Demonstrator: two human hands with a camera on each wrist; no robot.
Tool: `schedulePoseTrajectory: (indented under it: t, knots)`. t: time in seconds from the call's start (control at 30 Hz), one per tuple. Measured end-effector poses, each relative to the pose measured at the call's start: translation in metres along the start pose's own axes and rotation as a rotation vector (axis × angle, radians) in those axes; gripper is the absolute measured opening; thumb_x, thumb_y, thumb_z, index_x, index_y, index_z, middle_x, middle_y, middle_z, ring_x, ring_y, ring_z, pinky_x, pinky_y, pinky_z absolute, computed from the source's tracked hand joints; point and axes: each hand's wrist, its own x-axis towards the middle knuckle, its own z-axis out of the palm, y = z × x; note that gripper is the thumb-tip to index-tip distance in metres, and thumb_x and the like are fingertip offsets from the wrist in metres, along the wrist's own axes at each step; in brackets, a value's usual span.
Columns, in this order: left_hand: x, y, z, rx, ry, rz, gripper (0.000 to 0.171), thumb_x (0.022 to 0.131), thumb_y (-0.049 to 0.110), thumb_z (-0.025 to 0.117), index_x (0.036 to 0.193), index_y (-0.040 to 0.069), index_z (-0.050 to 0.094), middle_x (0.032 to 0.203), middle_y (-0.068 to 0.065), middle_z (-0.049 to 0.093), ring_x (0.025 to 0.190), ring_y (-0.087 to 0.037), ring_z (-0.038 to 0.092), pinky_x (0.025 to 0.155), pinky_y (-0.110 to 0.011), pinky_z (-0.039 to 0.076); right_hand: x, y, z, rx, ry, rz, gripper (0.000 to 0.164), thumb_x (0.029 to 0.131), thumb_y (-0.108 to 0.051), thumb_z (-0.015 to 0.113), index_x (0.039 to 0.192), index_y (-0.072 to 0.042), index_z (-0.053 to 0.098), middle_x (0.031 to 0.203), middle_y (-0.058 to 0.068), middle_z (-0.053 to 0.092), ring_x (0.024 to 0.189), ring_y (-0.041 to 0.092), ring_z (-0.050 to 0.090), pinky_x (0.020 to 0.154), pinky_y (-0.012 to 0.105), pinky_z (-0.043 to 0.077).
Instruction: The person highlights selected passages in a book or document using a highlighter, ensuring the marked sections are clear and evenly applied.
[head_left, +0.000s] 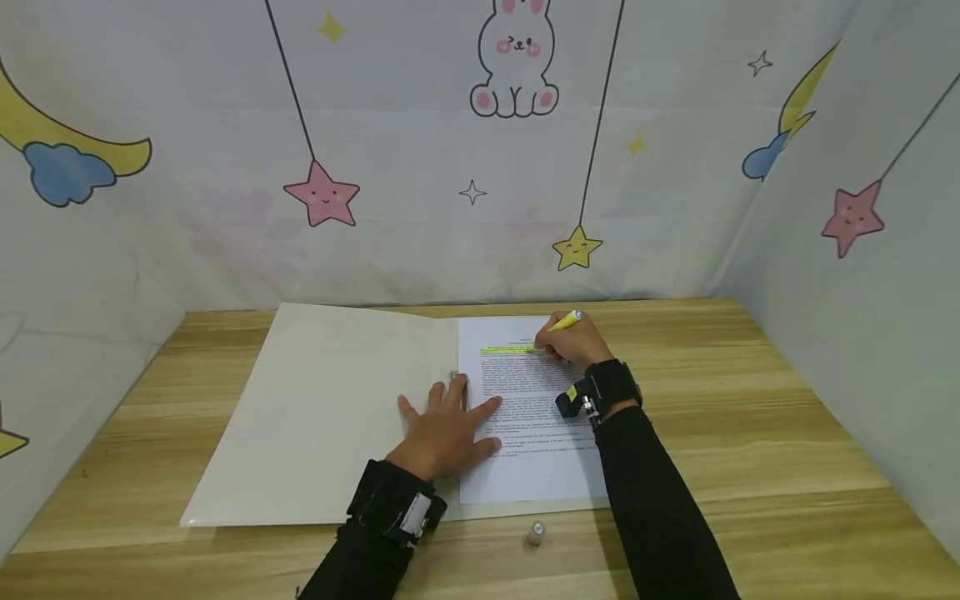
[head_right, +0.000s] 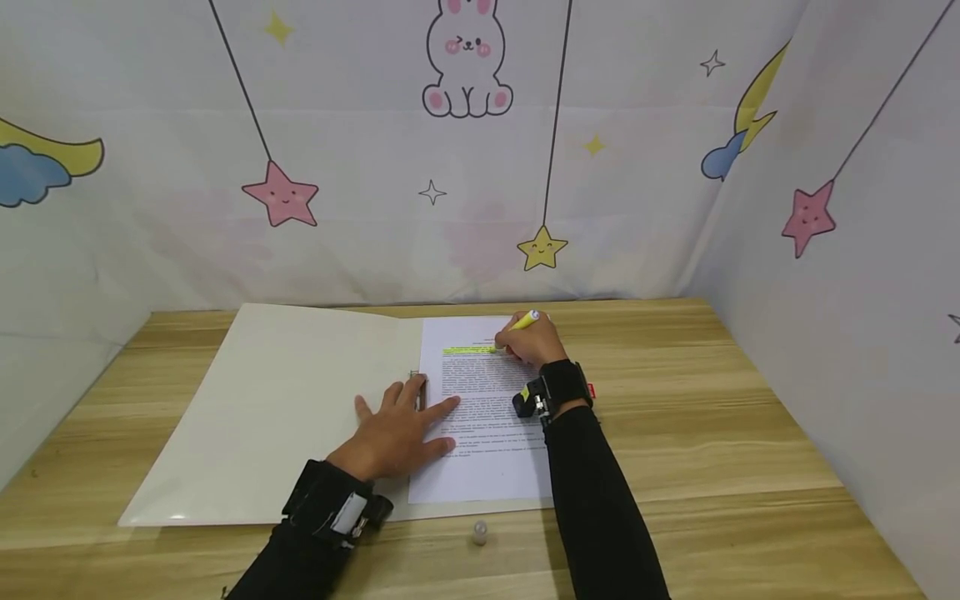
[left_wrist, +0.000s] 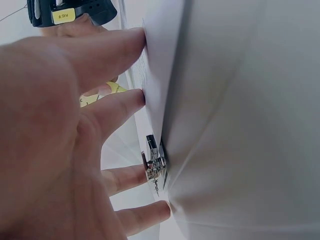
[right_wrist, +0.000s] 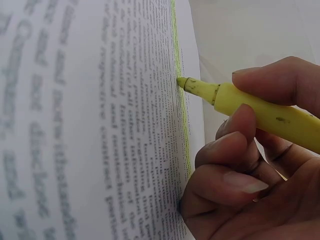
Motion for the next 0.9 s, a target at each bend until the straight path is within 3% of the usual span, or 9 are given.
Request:
schedulePoseTrajectory:
  t: [0.9]
  knots:
    - [0.0001,-0.0013,0.0015,-0.001,0.007,0.004,0.06,0.09,0.053,0.064,0.146,0.038,0.048,0.159,-0.017,0.028,0.142,-0.045,0.028,0.102,-0.085,0.017,0.0017,0.0033,-0.0072,0.046,-0.013,0.021,0.019,0.082,-0.002,0.072,0.072,-0.007,0.056,0.056,0.002,0.051,0.049,0.018,0.045,0.045,0.028,0.034]
